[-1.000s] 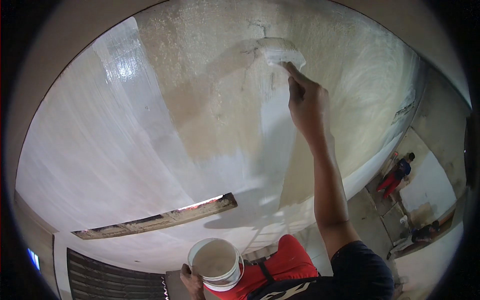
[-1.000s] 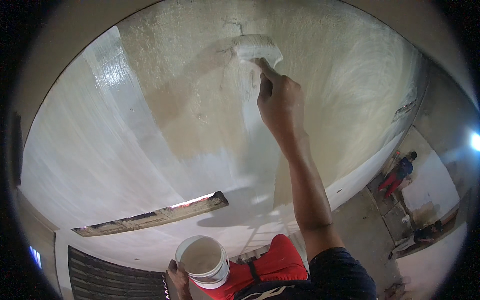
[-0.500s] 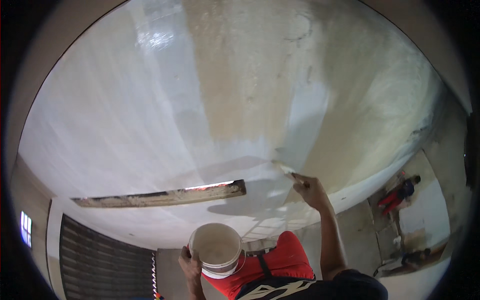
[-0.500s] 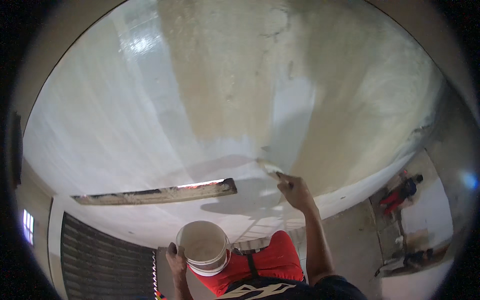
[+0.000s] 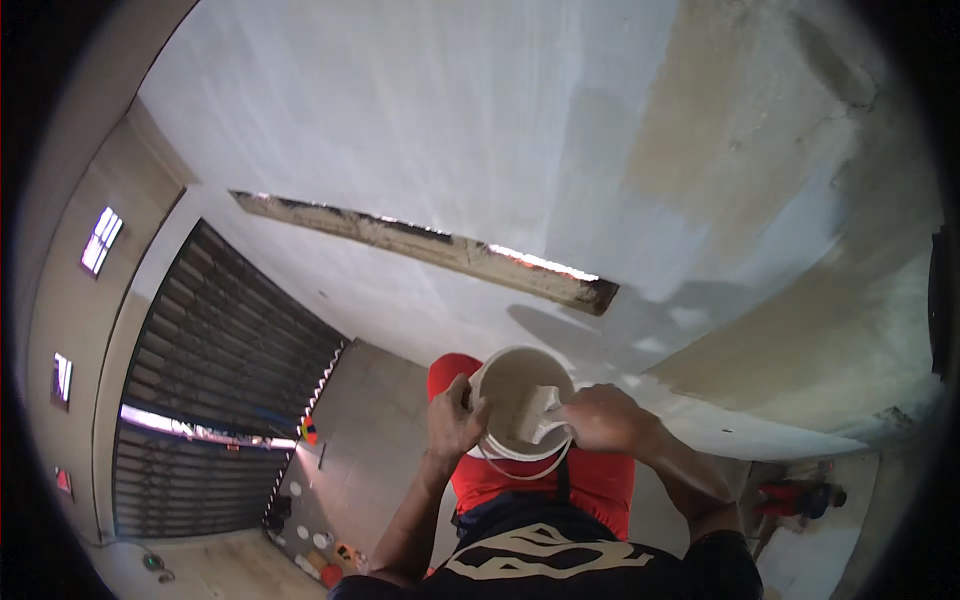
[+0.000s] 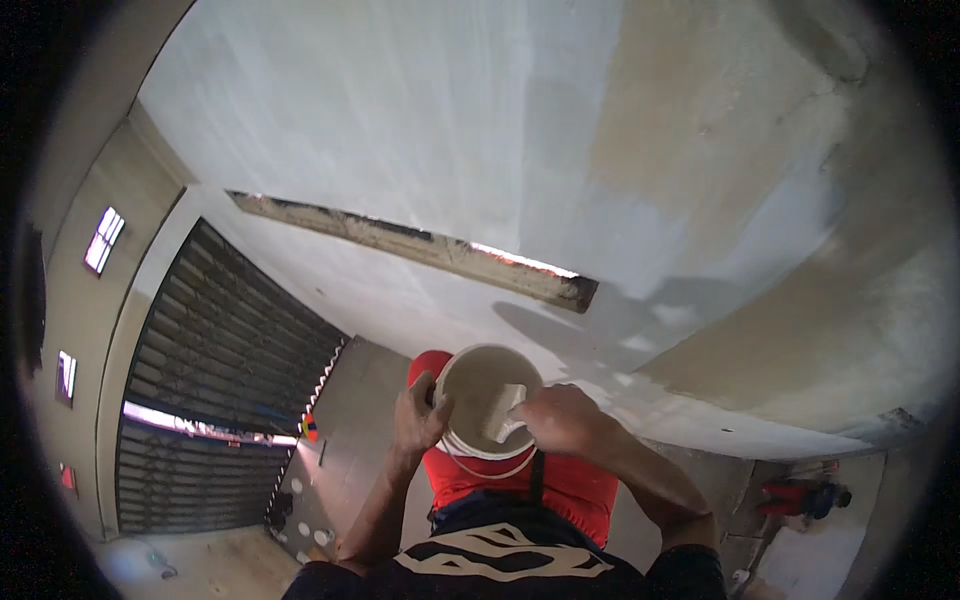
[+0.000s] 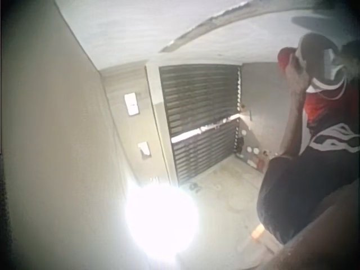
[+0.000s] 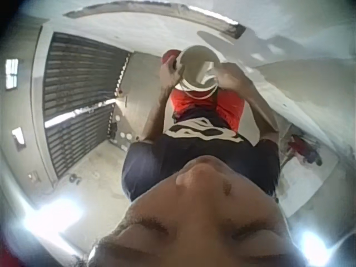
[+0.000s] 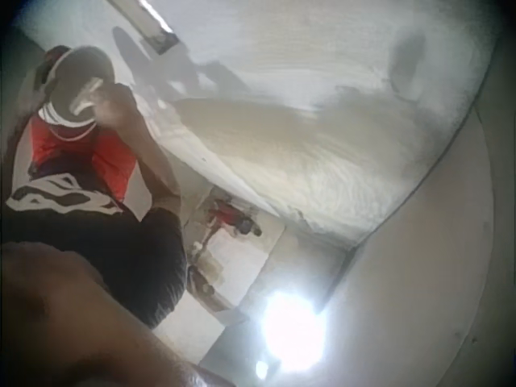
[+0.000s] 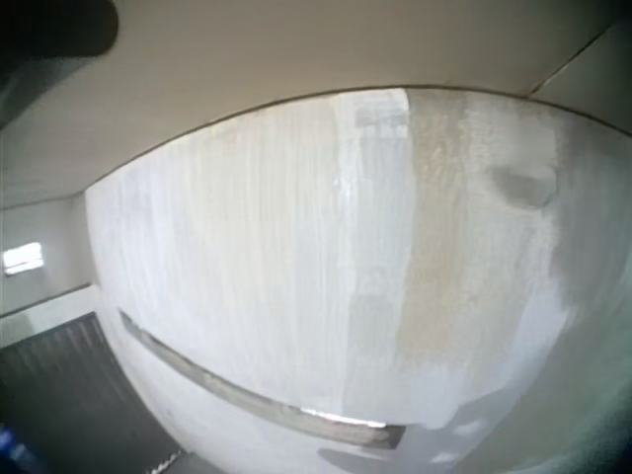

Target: The person paints a ceiling by dipping a paint brush into a bucket and applying paint onto the ceiling surface.

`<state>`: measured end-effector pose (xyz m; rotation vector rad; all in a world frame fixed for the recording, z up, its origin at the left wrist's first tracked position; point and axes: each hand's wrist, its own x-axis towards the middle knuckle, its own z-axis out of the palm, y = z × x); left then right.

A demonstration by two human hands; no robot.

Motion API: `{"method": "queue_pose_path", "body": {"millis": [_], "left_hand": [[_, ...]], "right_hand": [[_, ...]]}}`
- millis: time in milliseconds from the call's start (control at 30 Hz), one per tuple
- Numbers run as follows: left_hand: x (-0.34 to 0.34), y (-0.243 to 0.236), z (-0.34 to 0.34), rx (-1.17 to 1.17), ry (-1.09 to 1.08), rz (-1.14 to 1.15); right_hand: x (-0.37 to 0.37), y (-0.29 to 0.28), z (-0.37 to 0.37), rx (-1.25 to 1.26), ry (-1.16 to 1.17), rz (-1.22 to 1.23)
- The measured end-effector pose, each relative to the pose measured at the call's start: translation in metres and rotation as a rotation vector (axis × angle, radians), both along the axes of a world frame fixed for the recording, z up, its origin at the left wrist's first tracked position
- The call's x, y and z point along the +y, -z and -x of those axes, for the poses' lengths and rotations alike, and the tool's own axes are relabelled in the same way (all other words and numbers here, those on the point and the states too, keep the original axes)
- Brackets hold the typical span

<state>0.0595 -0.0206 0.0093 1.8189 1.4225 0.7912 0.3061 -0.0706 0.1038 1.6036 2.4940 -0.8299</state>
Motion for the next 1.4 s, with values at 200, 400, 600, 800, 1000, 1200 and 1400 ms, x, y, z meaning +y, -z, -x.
{"method": "queue_pose_path", "body": {"millis": [200,400,600,800,1000,1200,1400], "left_hand": [[-0.006,-0.008,-0.004,-0.077,0.013,-0.055],[-0.002,-0.007,-0.001,-0.021,0.067,-0.052],[-0.001,-0.007,-0.002,0.006,0.063,-0.011],[-0.004,-0.01,-0.011,-0.068,0.031,-0.029],[-0.005,-0.002,-0.002,-0.091,0.003,-0.024],[-0.006,-0.001,-0.005,-0.111,0.011,-0.042],[-0.008,-0.008,-0.01,-0.097,0.023,-0.031]], "right_hand": [[0.025,0.087,0.043,-0.231,-0.172,-0.082],[0.03,0.148,0.05,-0.182,-0.121,-0.313],[0.032,0.123,0.054,-0.145,-0.11,-0.381],[0.062,0.141,0.057,-0.059,-0.153,-0.218],[0.055,0.162,0.05,-0.061,-0.073,-0.196],[0.04,0.159,0.052,-0.093,0.058,-0.091],[0.044,0.125,0.042,-0.18,-0.038,0.003]]}}
